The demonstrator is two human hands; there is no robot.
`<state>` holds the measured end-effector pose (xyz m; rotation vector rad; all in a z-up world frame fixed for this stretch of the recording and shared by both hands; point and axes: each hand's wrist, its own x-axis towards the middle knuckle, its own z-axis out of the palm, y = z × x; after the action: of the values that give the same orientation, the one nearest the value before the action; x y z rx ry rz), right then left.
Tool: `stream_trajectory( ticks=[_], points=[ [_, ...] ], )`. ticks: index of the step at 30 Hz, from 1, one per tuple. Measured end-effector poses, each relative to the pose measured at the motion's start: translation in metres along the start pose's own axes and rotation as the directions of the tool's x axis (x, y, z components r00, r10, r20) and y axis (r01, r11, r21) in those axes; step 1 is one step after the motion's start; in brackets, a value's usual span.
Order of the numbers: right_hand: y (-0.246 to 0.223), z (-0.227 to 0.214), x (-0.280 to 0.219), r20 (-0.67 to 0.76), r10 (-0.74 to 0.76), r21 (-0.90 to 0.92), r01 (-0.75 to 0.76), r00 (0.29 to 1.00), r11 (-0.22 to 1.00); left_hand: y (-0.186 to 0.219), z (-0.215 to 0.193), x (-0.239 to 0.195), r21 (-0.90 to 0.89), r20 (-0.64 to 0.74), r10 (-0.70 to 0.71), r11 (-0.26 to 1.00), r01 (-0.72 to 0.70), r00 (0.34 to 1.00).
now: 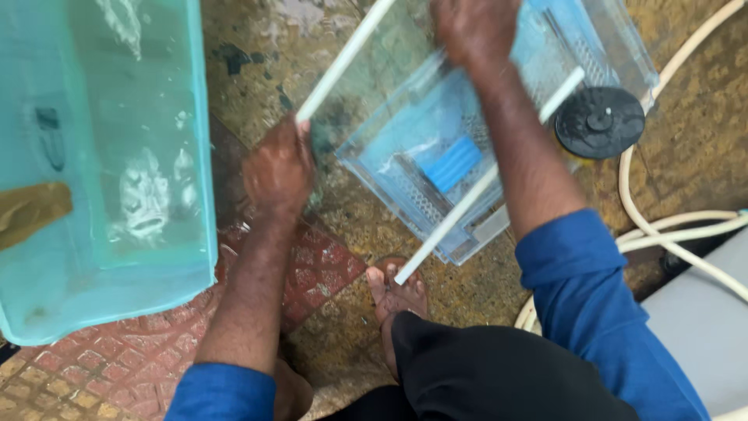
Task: The person scrubs a transparent refrigerator door shelf and a white plastic strip using a brush and water from a nearby basin. They wipe the surfaces with their hands and rinse the items repeatedly.
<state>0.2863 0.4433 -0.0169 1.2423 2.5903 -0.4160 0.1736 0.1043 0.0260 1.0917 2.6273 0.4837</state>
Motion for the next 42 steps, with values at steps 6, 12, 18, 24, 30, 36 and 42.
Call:
stream_trajectory(
  ticks=[6, 12, 18, 24, 30, 36, 42],
  points=[
    [-0.057, 0.032, -0.137, 0.011, -0.473, 0.087, 0.47, 0.881, 0.878, -0.002, 0.011, -0.005, 0.002, 0.031, 0.009, 1.0, -0.009, 0.999],
    [-0.017, 0.039, -0.233, 0.127, -0.563, 0.178, 0.54, 0.816, 0.823, -0.001, 0.019, -0.009, 0.143, 0.01, 0.201, 0.969, -0.2, 0.98],
    [0.084, -0.013, -0.109, -0.05, -0.044, -0.103, 0.039, 0.998, 0.994, 0.077, 0.031, -0.061, 0.072, 0.507, 0.313, 0.913, -0.402, 0.803],
    [0.012, -0.026, -0.039, 0.128, 0.117, 0.051, -0.125, 0.985, 0.991, 0.123, 0.031, -0.126, -0.11, 0.698, 0.526, 0.749, -0.653, 0.486],
    [-0.033, 0.013, -0.119, -0.019, -0.574, 0.03, 0.574, 0.819, 0.818, 0.054, -0.011, -0.096, 0.108, 0.802, 0.253, 0.829, -0.548, 0.541],
    [-0.011, 0.034, -0.232, 0.08, -0.687, -0.024, 0.691, 0.722, 0.723, 0.01, -0.026, -0.048, 0.184, 0.482, 0.115, 0.956, -0.228, 0.869],
    [0.09, -0.001, -0.175, 0.024, -0.07, -0.064, 0.071, 0.997, 0.995, 0.068, -0.006, -0.072, 0.179, 0.724, 0.193, 0.875, -0.45, 0.662]
  ],
)
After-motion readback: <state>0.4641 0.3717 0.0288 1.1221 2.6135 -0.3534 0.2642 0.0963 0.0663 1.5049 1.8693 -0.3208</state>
